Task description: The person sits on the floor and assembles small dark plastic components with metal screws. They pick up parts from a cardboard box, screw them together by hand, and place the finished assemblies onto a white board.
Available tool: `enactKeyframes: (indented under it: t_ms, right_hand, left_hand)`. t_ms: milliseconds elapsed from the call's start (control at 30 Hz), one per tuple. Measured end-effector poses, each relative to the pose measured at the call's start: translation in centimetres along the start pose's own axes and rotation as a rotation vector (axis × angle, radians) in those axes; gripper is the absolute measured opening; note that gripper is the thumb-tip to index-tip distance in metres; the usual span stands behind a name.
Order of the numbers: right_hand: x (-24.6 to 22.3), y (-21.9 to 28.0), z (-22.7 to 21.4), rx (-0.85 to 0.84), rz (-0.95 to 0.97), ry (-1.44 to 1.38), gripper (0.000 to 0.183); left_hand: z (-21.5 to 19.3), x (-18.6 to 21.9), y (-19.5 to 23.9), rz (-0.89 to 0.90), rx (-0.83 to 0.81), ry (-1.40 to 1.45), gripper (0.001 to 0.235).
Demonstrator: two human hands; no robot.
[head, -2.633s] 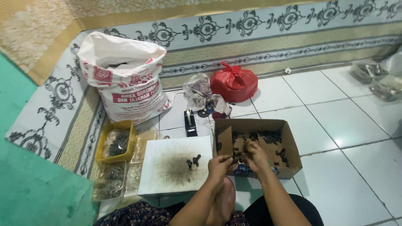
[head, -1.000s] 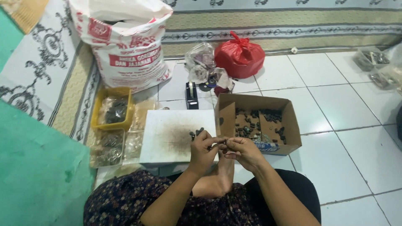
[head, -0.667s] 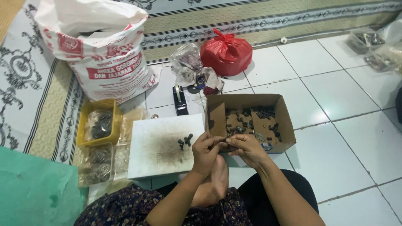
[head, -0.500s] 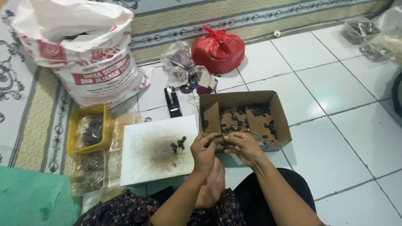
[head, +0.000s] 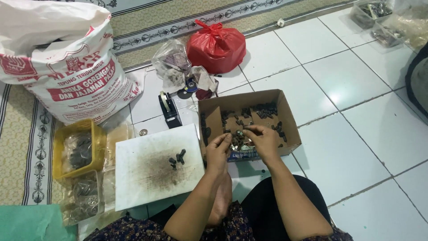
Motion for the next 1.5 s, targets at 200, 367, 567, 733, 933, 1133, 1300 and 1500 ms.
enactKeyframes:
  t_ms: [200, 367, 567, 733, 933, 1133, 1300, 1500]
  right_hand:
    - [3.4, 2.1, 3.8, -0.234, 0.323, -0.308, 0.032]
    - [4.1, 4.3, 5.7, -0.360, 0.478, -0.414, 0.036]
    - [6.3, 6.0, 8.2, -0.446, 0.559, -0.460, 0.034]
    - [8.9, 4.7, 8.1, -0.375, 0.455, -0.377, 0.032]
    - [5.9, 7.9, 9.4, -0.308, 0.305, -0.205, 0.029]
    - [5.4, 10.6, 11.7, -0.349, 0.286, -0.186, 0.028]
    - [3.4, 13.7, 13.3, -0.369, 0.245, -0.182, 0.031]
    - [0.6, 15.3, 15.0, -0.420, 0.070, -0.090, 0.023]
  left_hand:
    - [-2.1, 1.7, 0.2, 0.151, -0.027, -0.155, 0.019]
    - [-4.7, 3.5, 1.8, 0.292, -0.034, -0.347, 0.019]
    - [-7.6, 5.1, 4.3, 0.276, -0.012, -0.432, 0.014]
    - [-10.5, 5.5, 7.6, -0.159, 0.004, -0.122, 0.051]
    - [-16.2, -0.4, 7.7, -0.348, -0.139, 0.304, 0.075]
    - [-19.1, 0.3, 8.9, -0.203, -0.152, 0.110, 0.047]
    - [-19.7, 3.0, 10.1, -0.098, -0.061, -0.074, 0.033]
    - [-20.7, 2.5, 8.8, 0.061, -0.027, -0.255, 0.029]
Point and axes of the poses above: each hand's wrist, its own y-axis away from the middle knuckle, its own z-axis out of the palm, x = y × z, the point moved 8 cm from there along -y, towards the middle knuckle, and after that the axes turned 8 degrees about -y, right-handed, at the moved point
